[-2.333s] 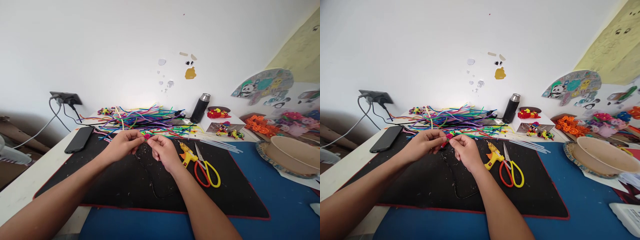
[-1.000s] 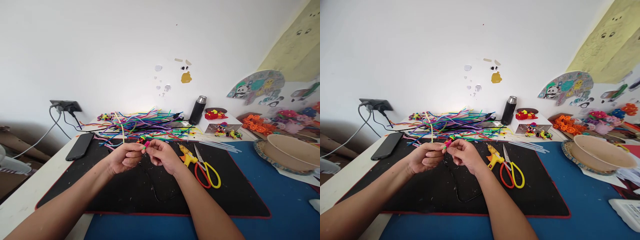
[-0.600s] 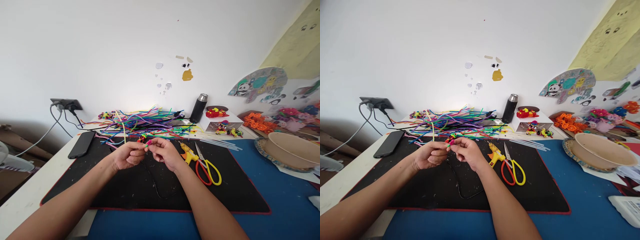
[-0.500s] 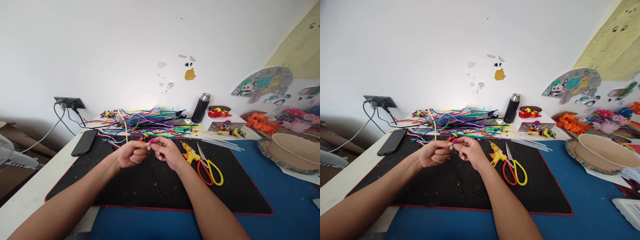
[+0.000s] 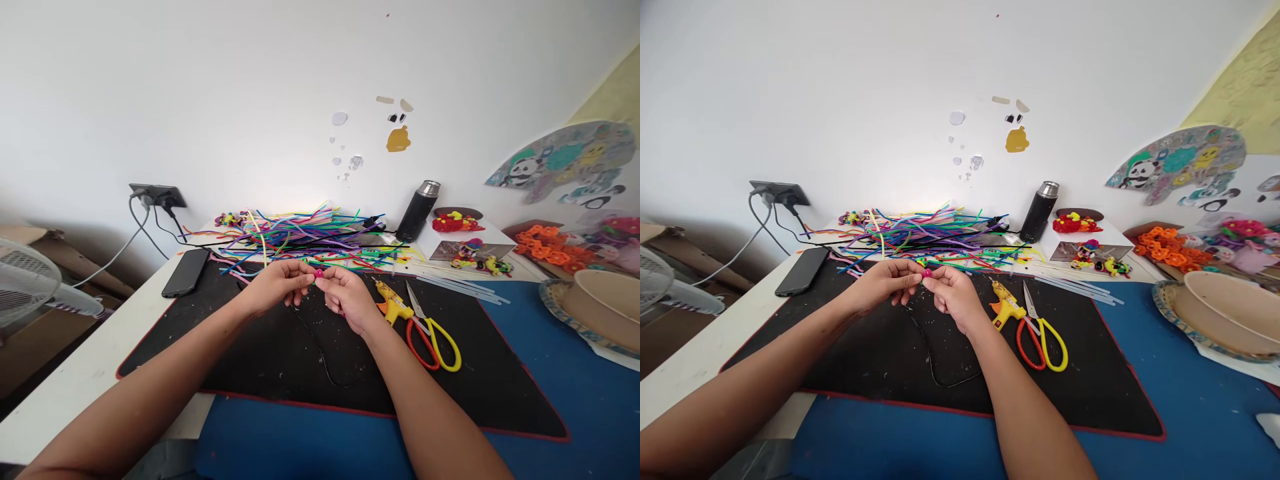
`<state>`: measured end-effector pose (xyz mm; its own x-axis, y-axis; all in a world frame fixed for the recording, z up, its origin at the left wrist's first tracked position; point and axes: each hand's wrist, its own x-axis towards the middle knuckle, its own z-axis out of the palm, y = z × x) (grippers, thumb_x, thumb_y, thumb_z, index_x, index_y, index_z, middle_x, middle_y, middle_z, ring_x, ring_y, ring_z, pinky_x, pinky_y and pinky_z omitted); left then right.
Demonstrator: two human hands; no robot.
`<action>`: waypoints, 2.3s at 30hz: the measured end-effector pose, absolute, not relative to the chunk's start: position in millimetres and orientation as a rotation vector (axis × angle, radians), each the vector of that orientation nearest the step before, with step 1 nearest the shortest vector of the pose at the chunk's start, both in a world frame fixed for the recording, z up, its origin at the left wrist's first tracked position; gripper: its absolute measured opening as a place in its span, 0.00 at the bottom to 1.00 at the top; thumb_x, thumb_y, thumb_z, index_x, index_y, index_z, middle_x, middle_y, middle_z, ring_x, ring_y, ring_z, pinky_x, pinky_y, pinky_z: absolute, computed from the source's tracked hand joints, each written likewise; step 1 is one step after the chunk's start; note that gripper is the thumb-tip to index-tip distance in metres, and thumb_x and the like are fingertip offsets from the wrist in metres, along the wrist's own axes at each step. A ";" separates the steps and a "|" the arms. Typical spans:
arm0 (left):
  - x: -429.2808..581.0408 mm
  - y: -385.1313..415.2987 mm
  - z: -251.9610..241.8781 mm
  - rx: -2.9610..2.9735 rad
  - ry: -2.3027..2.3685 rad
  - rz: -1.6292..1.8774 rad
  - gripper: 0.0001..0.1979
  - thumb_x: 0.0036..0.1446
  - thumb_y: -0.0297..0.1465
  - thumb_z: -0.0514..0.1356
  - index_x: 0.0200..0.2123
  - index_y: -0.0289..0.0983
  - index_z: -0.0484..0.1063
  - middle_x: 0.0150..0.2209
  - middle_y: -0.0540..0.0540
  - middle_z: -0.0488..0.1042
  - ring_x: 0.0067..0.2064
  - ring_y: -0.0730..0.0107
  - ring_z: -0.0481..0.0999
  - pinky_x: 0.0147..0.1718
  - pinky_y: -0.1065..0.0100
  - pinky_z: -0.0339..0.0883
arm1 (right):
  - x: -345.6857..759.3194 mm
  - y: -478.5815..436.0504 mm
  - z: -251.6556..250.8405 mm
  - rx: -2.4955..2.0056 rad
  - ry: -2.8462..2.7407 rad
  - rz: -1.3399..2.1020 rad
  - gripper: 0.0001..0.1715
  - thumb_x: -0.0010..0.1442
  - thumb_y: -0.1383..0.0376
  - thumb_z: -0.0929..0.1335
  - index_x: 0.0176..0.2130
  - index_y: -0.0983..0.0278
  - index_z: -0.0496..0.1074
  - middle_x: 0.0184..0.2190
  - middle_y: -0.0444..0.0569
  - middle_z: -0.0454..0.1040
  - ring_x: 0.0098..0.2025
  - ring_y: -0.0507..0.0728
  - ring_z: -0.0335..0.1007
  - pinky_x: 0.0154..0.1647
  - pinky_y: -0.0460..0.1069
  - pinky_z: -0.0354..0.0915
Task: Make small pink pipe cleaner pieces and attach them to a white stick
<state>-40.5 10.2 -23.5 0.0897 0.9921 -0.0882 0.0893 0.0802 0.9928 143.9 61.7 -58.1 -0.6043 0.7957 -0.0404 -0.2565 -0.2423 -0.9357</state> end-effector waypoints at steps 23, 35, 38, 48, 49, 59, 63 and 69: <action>-30.1 8.0 -24.7 1.297 1.356 1.169 0.19 0.53 0.46 0.70 0.33 0.36 0.73 0.18 0.55 0.69 0.17 0.76 0.67 0.16 0.75 0.53 | 139.6 59.9 -59.6 -0.691 -1.406 1.841 0.21 0.54 0.50 0.76 0.34 0.62 0.70 0.15 0.33 0.62 0.14 0.46 0.51 0.15 0.44 0.50; -26.8 9.2 -23.1 0.956 1.182 1.281 0.24 0.47 0.43 0.75 0.22 0.36 0.65 0.17 0.57 0.61 0.15 0.82 0.60 0.14 0.76 0.44 | 141.2 57.3 -53.2 -0.661 -1.421 1.860 0.20 0.55 0.50 0.76 0.34 0.61 0.70 0.13 0.32 0.60 0.14 0.46 0.51 0.16 0.44 0.50; -26.0 10.0 -23.2 0.852 1.119 1.272 0.25 0.45 0.41 0.76 0.21 0.36 0.63 0.17 0.59 0.58 0.15 0.84 0.57 0.14 0.76 0.40 | 141.9 55.6 -51.3 -0.634 -1.418 1.882 0.21 0.55 0.50 0.76 0.34 0.61 0.70 0.14 0.32 0.60 0.14 0.46 0.50 0.16 0.44 0.49; -28.6 9.7 -28.5 1.006 1.196 1.298 0.23 0.51 0.43 0.74 0.23 0.36 0.66 0.16 0.58 0.57 0.15 0.82 0.58 0.16 0.75 0.43 | 142.4 57.0 -51.0 -0.733 -1.436 1.813 0.21 0.56 0.48 0.74 0.34 0.62 0.71 0.17 0.36 0.65 0.15 0.47 0.55 0.16 0.44 0.48; -28.2 9.5 -28.2 1.017 1.201 1.304 0.23 0.51 0.43 0.74 0.23 0.36 0.66 0.16 0.58 0.57 0.15 0.82 0.58 0.16 0.75 0.43 | 142.3 57.1 -51.5 -0.733 -1.440 1.807 0.21 0.57 0.48 0.74 0.34 0.62 0.71 0.17 0.36 0.65 0.15 0.47 0.55 0.16 0.44 0.48; -25.3 11.0 -28.8 0.922 1.187 1.299 0.21 0.50 0.40 0.73 0.22 0.36 0.64 0.17 0.59 0.57 0.15 0.84 0.55 0.15 0.76 0.40 | 141.0 57.5 -54.8 -0.710 -1.463 1.779 0.19 0.57 0.49 0.74 0.34 0.62 0.72 0.14 0.34 0.61 0.14 0.47 0.52 0.15 0.45 0.50; -25.0 10.4 -28.0 0.859 1.137 1.308 0.20 0.50 0.38 0.72 0.22 0.36 0.64 0.17 0.59 0.56 0.15 0.85 0.54 0.14 0.77 0.40 | 140.5 56.3 -52.4 -0.696 -1.454 1.784 0.20 0.57 0.49 0.74 0.34 0.62 0.71 0.14 0.33 0.60 0.14 0.47 0.51 0.15 0.45 0.50; -27.1 8.3 -25.6 0.755 1.037 1.251 0.23 0.49 0.35 0.74 0.21 0.37 0.61 0.16 0.60 0.55 0.14 0.87 0.52 0.12 0.79 0.43 | 140.6 56.0 -52.5 -0.704 -1.463 1.795 0.21 0.56 0.48 0.75 0.34 0.62 0.72 0.14 0.34 0.61 0.14 0.47 0.52 0.16 0.45 0.50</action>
<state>-27.1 8.3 -25.6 -0.0029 0.9786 -0.2059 -0.3843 0.1890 0.9036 140.6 56.0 -52.5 -0.6032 0.7973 0.0216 -0.1818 -0.1111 -0.9770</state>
